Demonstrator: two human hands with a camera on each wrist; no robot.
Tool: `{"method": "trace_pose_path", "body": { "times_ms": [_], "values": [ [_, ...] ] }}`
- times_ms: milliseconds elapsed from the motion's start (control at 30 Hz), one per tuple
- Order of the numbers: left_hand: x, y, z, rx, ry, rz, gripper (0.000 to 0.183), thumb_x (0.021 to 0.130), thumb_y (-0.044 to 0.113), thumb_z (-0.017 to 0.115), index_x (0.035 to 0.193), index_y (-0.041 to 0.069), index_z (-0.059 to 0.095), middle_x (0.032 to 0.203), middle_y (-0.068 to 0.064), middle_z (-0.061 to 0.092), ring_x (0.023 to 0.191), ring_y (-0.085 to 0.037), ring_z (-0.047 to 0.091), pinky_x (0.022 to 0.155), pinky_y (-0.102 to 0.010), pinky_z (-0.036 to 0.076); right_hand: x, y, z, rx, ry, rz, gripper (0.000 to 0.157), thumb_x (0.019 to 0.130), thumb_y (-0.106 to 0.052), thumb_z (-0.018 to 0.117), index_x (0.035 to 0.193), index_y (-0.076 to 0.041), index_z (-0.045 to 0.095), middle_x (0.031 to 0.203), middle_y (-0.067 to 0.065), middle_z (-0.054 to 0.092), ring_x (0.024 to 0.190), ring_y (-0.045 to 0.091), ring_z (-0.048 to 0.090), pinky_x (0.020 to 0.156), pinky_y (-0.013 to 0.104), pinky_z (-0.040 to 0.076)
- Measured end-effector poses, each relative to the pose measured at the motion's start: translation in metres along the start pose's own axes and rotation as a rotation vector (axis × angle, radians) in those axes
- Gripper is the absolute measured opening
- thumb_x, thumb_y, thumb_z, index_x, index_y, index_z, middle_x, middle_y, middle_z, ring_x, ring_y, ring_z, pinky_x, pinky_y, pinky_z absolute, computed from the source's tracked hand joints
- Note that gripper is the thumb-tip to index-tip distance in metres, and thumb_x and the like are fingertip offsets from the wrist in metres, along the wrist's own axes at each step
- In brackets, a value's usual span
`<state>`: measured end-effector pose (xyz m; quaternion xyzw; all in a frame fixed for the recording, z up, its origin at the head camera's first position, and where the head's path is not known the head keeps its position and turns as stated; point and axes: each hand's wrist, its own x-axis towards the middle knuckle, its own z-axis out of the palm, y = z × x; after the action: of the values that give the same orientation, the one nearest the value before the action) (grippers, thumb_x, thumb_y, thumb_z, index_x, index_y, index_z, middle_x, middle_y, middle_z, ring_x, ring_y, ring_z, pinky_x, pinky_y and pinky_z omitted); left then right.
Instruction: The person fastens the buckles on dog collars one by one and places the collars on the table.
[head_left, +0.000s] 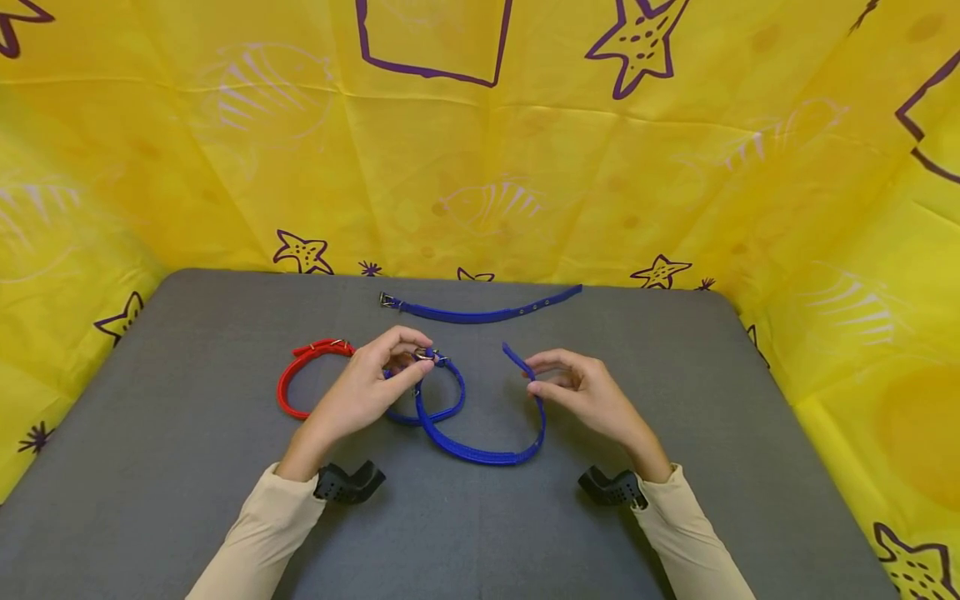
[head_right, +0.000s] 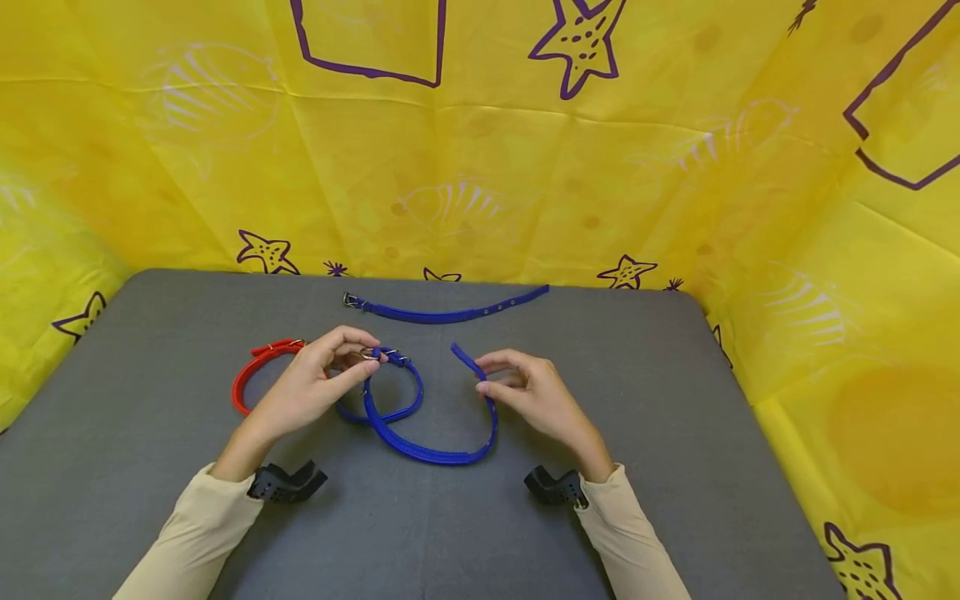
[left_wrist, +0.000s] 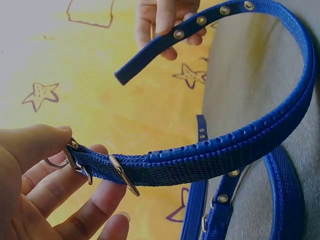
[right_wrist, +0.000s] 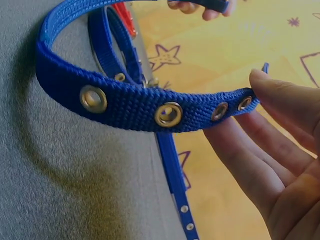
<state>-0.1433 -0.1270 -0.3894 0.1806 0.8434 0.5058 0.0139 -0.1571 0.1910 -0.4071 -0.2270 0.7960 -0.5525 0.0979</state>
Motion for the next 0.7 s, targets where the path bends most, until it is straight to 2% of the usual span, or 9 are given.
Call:
{"method": "trace_pose_path", "body": {
  "times_ms": [167,400,500,700],
  "values": [
    [-0.002,0.004,0.004,0.005,-0.017,0.020,0.022,0.096,0.021,0.067,0.116,0.014,0.062,0.107,-0.006,0.072,0.090,-0.014,0.063,0.078,-0.027,0.050,-0.001,-0.003,0.004,-0.054,0.018,-0.033,0.027,0.091,-0.008,0.071,0.117,-0.002,0.068,0.101,0.024,0.073,0.091,0.036,0.073,0.077,0.024,0.057],
    [-0.004,0.011,0.010,0.014,-0.042,0.074,0.020,0.094,0.018,0.069,0.114,0.015,0.065,0.100,0.003,0.071,0.083,-0.010,0.061,0.074,-0.024,0.050,-0.003,-0.010,0.009,-0.089,0.002,-0.105,0.025,0.091,-0.006,0.070,0.116,-0.004,0.070,0.104,0.019,0.073,0.089,0.021,0.074,0.076,0.026,0.058],
    [-0.004,0.013,0.011,0.018,-0.052,0.072,0.022,0.094,0.018,0.069,0.115,0.014,0.063,0.102,0.001,0.073,0.083,-0.010,0.060,0.075,-0.024,0.049,-0.004,-0.012,0.012,-0.118,-0.005,-0.144,0.024,0.091,-0.006,0.070,0.115,-0.005,0.071,0.105,0.014,0.074,0.089,0.012,0.072,0.076,0.027,0.058],
    [-0.005,0.015,0.014,0.022,-0.080,0.075,0.022,0.094,0.018,0.069,0.115,0.014,0.062,0.104,-0.002,0.074,0.083,-0.011,0.059,0.075,-0.024,0.048,-0.005,-0.014,0.017,-0.152,-0.020,-0.208,0.023,0.091,-0.007,0.070,0.114,-0.007,0.072,0.106,0.011,0.074,0.090,0.011,0.071,0.078,0.028,0.058]
  ]
}}
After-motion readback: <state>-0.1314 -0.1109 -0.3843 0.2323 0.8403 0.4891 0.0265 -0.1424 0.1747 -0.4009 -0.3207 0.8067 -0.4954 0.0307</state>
